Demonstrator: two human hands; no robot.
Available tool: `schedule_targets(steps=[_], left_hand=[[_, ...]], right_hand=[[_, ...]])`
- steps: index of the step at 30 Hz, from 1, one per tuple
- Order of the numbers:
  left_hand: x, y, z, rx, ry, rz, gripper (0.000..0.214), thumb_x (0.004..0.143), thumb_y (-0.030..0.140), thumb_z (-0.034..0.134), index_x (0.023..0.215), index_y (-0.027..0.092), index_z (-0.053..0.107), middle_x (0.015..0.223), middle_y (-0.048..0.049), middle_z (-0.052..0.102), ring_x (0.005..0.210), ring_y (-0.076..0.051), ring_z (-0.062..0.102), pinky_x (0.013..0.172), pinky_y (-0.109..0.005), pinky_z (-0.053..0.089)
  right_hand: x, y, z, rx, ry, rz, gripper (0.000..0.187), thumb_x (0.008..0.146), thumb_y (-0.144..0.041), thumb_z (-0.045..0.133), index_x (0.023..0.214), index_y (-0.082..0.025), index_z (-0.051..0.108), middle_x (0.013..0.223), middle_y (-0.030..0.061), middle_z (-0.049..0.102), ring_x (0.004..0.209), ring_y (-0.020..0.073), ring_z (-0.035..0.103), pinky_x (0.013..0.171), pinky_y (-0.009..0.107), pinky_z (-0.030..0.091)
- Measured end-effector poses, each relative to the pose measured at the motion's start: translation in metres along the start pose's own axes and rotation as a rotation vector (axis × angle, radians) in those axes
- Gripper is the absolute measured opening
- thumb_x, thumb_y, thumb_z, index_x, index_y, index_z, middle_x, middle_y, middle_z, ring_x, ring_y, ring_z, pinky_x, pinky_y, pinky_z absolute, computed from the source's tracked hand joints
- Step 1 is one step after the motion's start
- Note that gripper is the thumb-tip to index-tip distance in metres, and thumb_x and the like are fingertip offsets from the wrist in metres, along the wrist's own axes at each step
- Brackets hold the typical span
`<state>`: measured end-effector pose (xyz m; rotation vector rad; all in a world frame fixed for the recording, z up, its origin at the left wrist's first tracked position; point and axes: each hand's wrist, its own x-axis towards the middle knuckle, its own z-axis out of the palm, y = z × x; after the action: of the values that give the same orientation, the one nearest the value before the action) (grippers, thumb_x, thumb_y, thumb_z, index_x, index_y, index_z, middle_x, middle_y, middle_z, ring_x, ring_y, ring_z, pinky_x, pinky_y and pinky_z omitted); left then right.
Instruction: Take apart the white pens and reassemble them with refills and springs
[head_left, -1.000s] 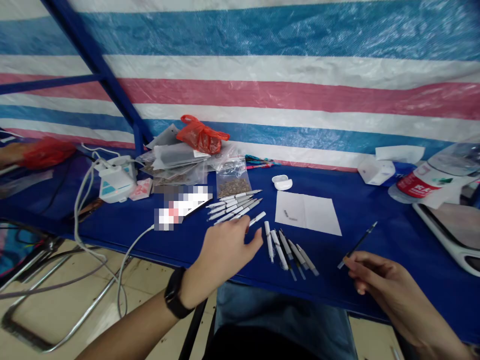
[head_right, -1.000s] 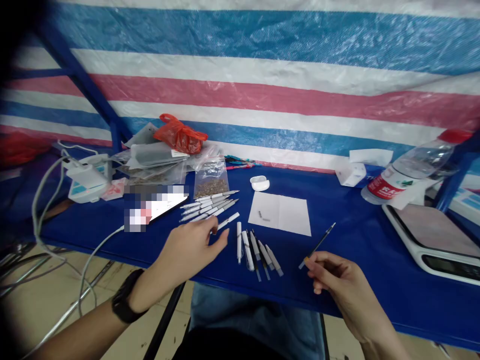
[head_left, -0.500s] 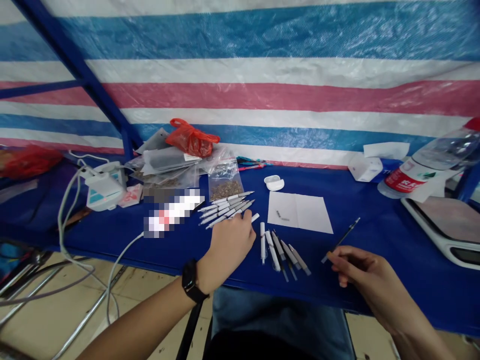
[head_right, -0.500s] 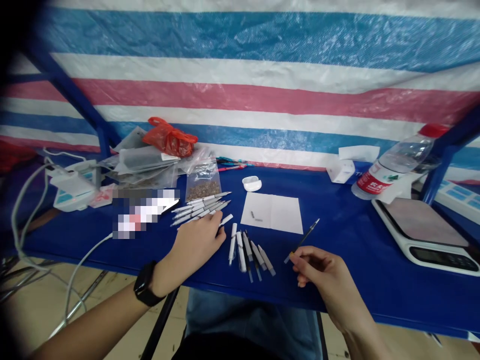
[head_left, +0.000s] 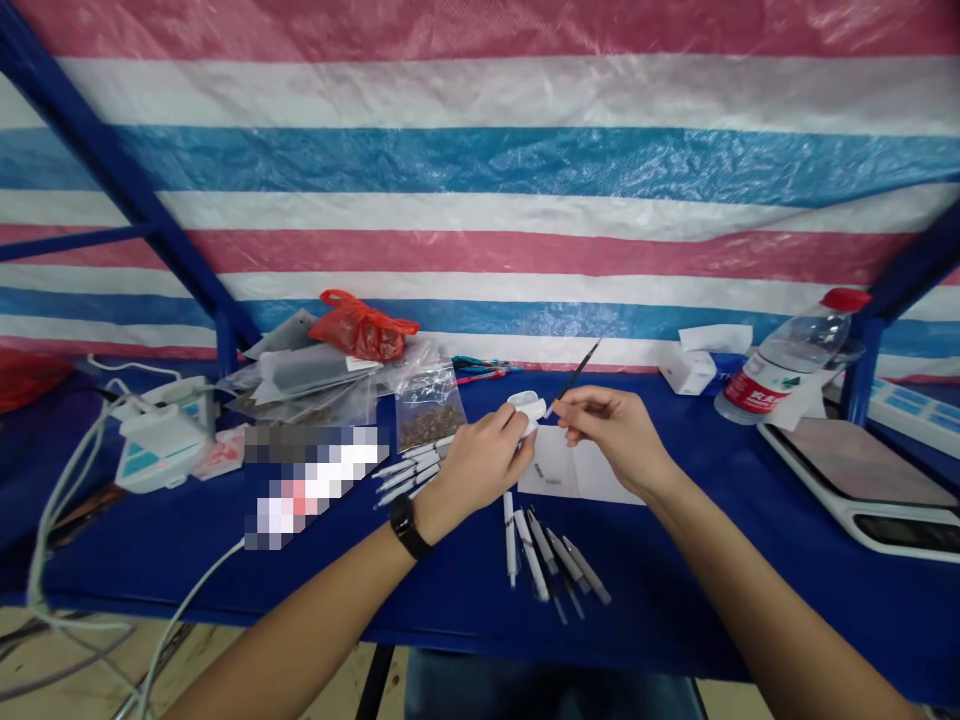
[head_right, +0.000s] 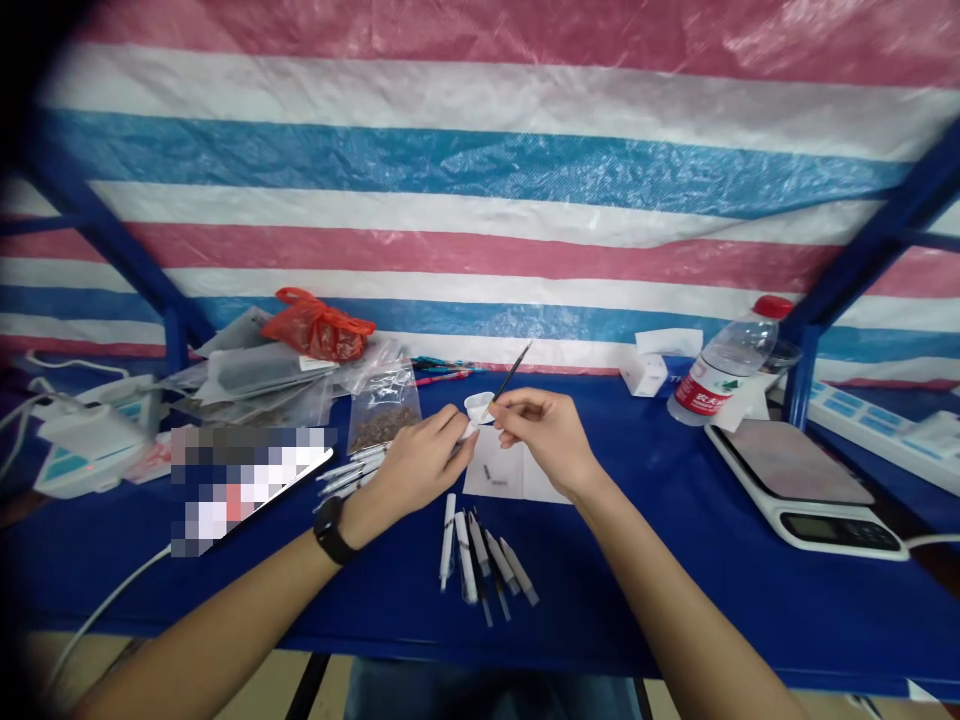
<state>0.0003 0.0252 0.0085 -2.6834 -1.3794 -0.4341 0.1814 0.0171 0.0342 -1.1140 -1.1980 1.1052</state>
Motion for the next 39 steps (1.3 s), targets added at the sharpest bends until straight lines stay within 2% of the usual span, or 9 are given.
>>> schedule_targets(steps=[5,9,15,18,23,28,31,34,39], left_hand=[[-0.010,-0.002,0.016,-0.081,0.079,0.066,0.030,0.106,0.031,0.032,0.094,0.019,0.056,0.076,-0.0039,0.063,0.076,-0.020,0.068,0.066,-0.028,0.047],[-0.015,0.004,0.017,-0.164,0.046,0.045,0.030,0.106,0.031,0.034,0.093,0.019,0.058,0.080,-0.0054,0.067,0.073,-0.021,0.070,0.061,-0.028,0.045],[-0.011,0.013,0.017,-0.142,-0.103,-0.053,0.025,0.103,0.028,0.039,0.109,0.019,0.062,0.086,-0.0072,0.073,0.080,-0.023,0.073,0.066,-0.029,0.049],[-0.011,0.014,0.019,-0.127,-0.173,-0.027,0.026,0.101,0.025,0.041,0.114,0.019,0.062,0.084,-0.0067,0.074,0.078,-0.024,0.072,0.065,-0.030,0.050],[-0.012,0.005,0.016,-0.092,-0.211,0.061,0.022,0.097,0.025,0.046,0.102,0.020,0.066,0.080,-0.0066,0.074,0.076,-0.025,0.072,0.064,-0.030,0.049],[-0.003,-0.021,0.002,0.019,-0.171,-0.151,0.030,0.098,0.033,0.048,0.117,0.020,0.067,0.085,-0.0082,0.076,0.085,-0.029,0.074,0.069,-0.033,0.051],[0.007,-0.034,-0.005,0.034,-0.232,-0.126,0.032,0.096,0.038,0.054,0.119,0.022,0.070,0.089,-0.0082,0.078,0.088,-0.030,0.075,0.071,-0.032,0.052],[0.020,-0.032,-0.007,0.047,-0.260,-0.076,0.030,0.093,0.037,0.058,0.113,0.022,0.074,0.093,-0.0102,0.078,0.091,-0.031,0.074,0.074,-0.034,0.053],[0.038,-0.013,0.001,0.086,-0.284,-0.034,0.019,0.088,0.024,0.061,0.096,0.018,0.077,0.094,-0.0139,0.077,0.093,-0.031,0.074,0.078,-0.034,0.052]], right_hand=[[-0.006,0.018,0.008,-0.027,0.037,-0.093,0.028,0.058,-0.041,0.088,0.065,-0.019,0.072,0.053,-0.0009,0.063,0.045,0.0126,0.056,0.049,0.028,0.050],[-0.013,0.020,0.009,-0.011,0.026,-0.081,0.023,0.056,-0.035,0.085,0.055,-0.018,0.070,0.071,0.0039,0.072,0.045,0.0111,0.057,0.049,0.028,0.052],[-0.008,0.028,0.010,0.041,-0.009,0.229,0.025,0.050,-0.031,0.086,0.067,-0.018,0.075,0.055,-0.0023,0.064,0.048,0.0091,0.055,0.052,0.025,0.054],[-0.007,0.035,0.008,0.027,-0.052,0.281,0.026,0.051,-0.034,0.087,0.064,-0.017,0.072,0.054,-0.0020,0.063,0.048,0.0088,0.055,0.053,0.024,0.054],[-0.008,0.035,-0.002,-0.032,-0.115,0.320,0.027,0.052,-0.033,0.090,0.067,-0.016,0.075,0.054,-0.0011,0.063,0.048,0.0095,0.056,0.053,0.025,0.054],[-0.003,0.028,-0.016,-0.190,-0.020,0.207,0.023,0.061,-0.035,0.085,0.072,-0.017,0.075,0.058,-0.0004,0.064,0.051,0.0128,0.060,0.057,0.028,0.055],[0.000,0.027,-0.023,-0.418,0.118,0.061,0.012,0.071,-0.030,0.077,0.071,-0.019,0.072,0.058,-0.0011,0.065,0.052,0.0151,0.063,0.061,0.030,0.052],[0.000,0.029,-0.025,-0.594,0.154,-0.027,0.008,0.077,-0.026,0.069,0.071,-0.021,0.070,0.057,-0.0014,0.066,0.052,0.0165,0.065,0.063,0.030,0.049],[-0.001,0.036,-0.022,-0.624,0.122,-0.066,0.005,0.076,-0.023,0.066,0.072,-0.022,0.070,0.054,-0.0024,0.065,0.052,0.0178,0.066,0.063,0.029,0.049]])
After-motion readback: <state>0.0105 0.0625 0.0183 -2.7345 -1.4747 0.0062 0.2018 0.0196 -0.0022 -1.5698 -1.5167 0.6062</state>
